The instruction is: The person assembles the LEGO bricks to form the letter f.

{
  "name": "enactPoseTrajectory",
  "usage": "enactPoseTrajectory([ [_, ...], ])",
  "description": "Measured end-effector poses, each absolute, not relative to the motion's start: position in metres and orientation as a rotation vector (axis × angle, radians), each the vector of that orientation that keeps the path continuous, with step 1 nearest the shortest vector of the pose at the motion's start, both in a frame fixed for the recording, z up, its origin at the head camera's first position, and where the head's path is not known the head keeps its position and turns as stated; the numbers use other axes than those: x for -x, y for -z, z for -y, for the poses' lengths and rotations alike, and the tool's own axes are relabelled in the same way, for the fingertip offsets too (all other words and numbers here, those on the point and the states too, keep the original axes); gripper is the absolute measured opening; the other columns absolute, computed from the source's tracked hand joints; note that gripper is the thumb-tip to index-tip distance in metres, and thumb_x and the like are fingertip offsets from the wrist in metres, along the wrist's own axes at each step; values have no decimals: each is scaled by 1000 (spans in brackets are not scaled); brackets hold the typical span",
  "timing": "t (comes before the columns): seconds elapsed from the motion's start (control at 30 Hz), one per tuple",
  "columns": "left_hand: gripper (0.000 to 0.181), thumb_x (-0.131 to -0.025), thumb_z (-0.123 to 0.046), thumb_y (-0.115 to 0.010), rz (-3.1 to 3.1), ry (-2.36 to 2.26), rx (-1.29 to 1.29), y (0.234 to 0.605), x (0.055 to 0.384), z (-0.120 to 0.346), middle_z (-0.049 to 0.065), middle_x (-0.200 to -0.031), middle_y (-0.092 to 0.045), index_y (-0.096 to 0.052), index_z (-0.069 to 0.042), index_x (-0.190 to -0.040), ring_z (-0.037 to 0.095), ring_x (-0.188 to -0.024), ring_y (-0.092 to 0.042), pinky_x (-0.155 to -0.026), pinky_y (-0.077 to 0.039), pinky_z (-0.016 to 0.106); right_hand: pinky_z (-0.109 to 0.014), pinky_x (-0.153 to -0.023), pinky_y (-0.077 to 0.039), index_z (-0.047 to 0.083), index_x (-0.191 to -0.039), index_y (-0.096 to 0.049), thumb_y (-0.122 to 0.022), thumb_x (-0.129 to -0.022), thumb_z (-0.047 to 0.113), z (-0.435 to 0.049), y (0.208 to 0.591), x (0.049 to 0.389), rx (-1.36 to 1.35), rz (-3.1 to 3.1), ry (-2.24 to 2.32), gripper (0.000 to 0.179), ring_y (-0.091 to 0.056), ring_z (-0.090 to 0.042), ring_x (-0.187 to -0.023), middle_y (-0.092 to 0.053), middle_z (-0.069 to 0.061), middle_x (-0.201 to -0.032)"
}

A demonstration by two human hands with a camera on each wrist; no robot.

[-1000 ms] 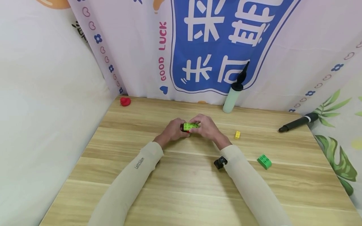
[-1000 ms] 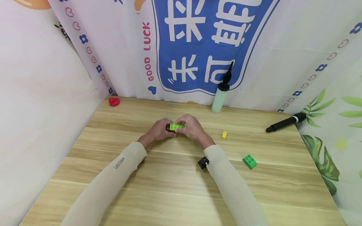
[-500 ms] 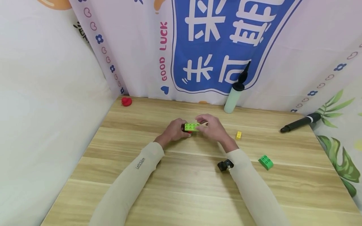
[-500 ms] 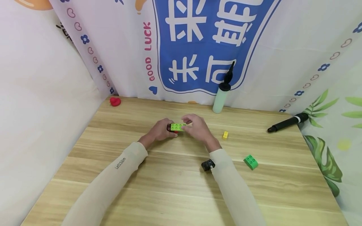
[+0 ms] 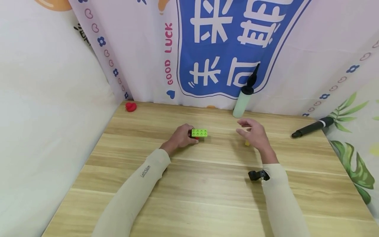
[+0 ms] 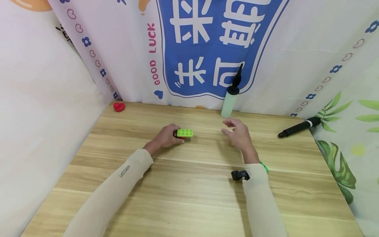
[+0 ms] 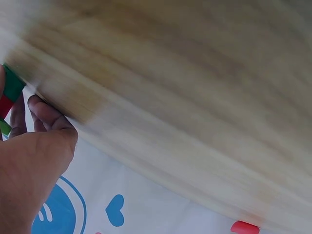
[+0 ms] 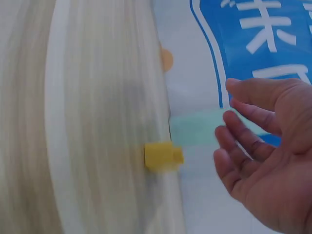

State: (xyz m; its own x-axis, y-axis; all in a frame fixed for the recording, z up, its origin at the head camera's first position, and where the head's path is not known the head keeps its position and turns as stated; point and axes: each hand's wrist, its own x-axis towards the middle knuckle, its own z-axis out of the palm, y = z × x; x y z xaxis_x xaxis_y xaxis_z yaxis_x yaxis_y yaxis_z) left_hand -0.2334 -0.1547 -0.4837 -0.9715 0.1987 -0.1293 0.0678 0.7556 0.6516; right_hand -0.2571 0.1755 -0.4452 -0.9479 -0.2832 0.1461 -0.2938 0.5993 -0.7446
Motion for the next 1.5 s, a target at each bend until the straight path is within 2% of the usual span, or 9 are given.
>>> enactPoseTrajectory([
  [0.17, 49, -91, -24, -89, -2767, -1039, -201, 484, 233, 156, 13, -123, -66, -71, -3, -131, 24, -107, -58, -100, -51, 39, -64, -114, -46, -7, -140, -61, -70, -104, 13, -194, 448, 259, -429, 2957, -1207, 43, -56, -49, -135, -59, -32, -143],
  [0.27, 50, -91, -24, -89, -2773, -1035, -199, 484, 233, 156, 13, -124, -66, -70, -3, -132, 25, -108, -59, -102, -51, 39, -63, -115, -45, -7, -141, -60, -70, -104, 17, -200, 452, 260, -417, 3081, -1113, 45, -55, -49, -134, -60, -33, -143],
  [0.5, 50, -91, -25, -89, -2769, -1033, -232, 483, 234, 154, 13, -122, -66, -70, -2, -132, 24, -105, -58, -97, -51, 37, -54, -104, -48, -2, -134, -66, -75, -101, 18, -206, 459, 256, -346, 3197, -1063, 39, -57, -39, -117, -65, -28, -135],
  [0.67, 50, -91, -24, -89, -2766, -1035, -230, 482, 233, 153, 13, -122, -66, -70, -2, -131, 24, -105, -58, -97, -51, 38, -48, -97, -47, 1, -127, -69, -76, -101, 17, -207, 463, 253, -329, 3188, -1058, 32, -56, -35, -111, -65, -24, -127],
  [0.97, 50, -91, -25, -89, -2760, -1015, -214, 483, 233, 154, 13, -122, -65, -70, -3, -132, 24, -105, -58, -99, -51, 38, -45, -94, -48, 0, -126, -69, -79, -99, 19, -213, 463, 251, -343, 3191, -1067, 35, -59, -33, -108, -68, -22, -122],
  [1.2, 49, -92, -25, -89, -2763, -1014, -212, 482, 232, 155, 13, -121, -65, -70, -3, -131, 23, -104, -57, -97, -50, 37, -35, -84, -46, 1, -123, -69, -82, -97, 20, -218, 463, 250, -318, 3218, -1034, 35, -60, -29, -102, -68, -17, -111],
  [1.5, 47, -92, -23, -89, -2767, -1024, -214, 481, 230, 154, 12, -120, -66, -71, -3, -131, 23, -103, -57, -97, -50, 37, -35, -85, -51, 0, -120, -69, -85, -95, 24, -210, 465, 247, -345, 3169, -1031, 38, -66, -29, -102, -72, -18, -112],
])
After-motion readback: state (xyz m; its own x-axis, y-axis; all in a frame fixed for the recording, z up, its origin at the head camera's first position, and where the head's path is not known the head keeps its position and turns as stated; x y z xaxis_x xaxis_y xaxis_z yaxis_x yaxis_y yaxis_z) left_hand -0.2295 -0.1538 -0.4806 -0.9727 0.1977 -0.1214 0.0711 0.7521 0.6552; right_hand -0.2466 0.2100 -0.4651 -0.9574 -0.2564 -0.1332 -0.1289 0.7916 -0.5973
